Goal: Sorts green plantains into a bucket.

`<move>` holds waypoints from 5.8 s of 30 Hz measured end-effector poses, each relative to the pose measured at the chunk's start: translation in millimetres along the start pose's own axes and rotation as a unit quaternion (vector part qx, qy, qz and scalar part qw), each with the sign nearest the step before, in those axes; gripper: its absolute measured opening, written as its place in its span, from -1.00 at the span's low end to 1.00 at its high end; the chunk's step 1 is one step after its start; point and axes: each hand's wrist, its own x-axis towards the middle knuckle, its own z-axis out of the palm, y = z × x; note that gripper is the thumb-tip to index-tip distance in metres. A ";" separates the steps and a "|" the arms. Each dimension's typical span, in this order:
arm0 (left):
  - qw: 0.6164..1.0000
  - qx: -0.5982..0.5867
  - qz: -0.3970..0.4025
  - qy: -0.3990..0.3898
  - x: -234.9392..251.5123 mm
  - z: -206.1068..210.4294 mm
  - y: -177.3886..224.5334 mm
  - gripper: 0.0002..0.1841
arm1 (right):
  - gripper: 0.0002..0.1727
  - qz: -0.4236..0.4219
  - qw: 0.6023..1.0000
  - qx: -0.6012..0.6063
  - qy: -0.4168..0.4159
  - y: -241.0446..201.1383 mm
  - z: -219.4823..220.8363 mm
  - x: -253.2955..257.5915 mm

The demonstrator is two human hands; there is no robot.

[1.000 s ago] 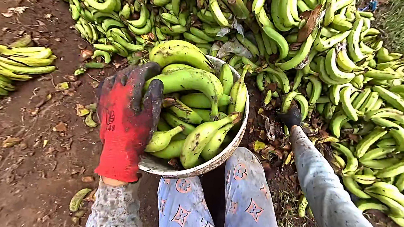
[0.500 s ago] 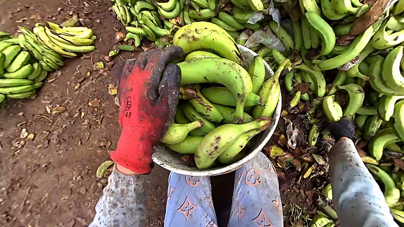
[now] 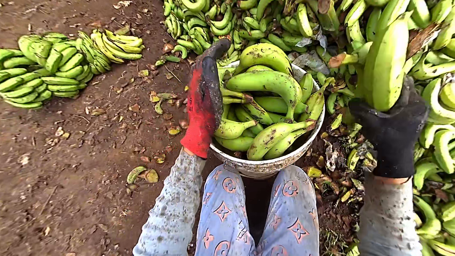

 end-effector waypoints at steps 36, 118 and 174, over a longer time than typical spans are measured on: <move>0.905 0.238 0.112 -0.335 -13.7 -52.3 64.3 -0.34 | -0.45 -0.115 0.923 0.310 -0.197 -134.7 -5.1 48.9; 0.933 0.288 0.097 -0.192 39.9 69.8 69.4 -0.53 | -0.36 0.151 0.984 0.012 -0.090 126.2 90.3 131.3; 0.992 0.097 -0.061 -0.047 -23.0 -43.6 81.6 -0.41 | -0.71 -0.027 0.947 0.319 0.039 -44.9 -11.9 46.3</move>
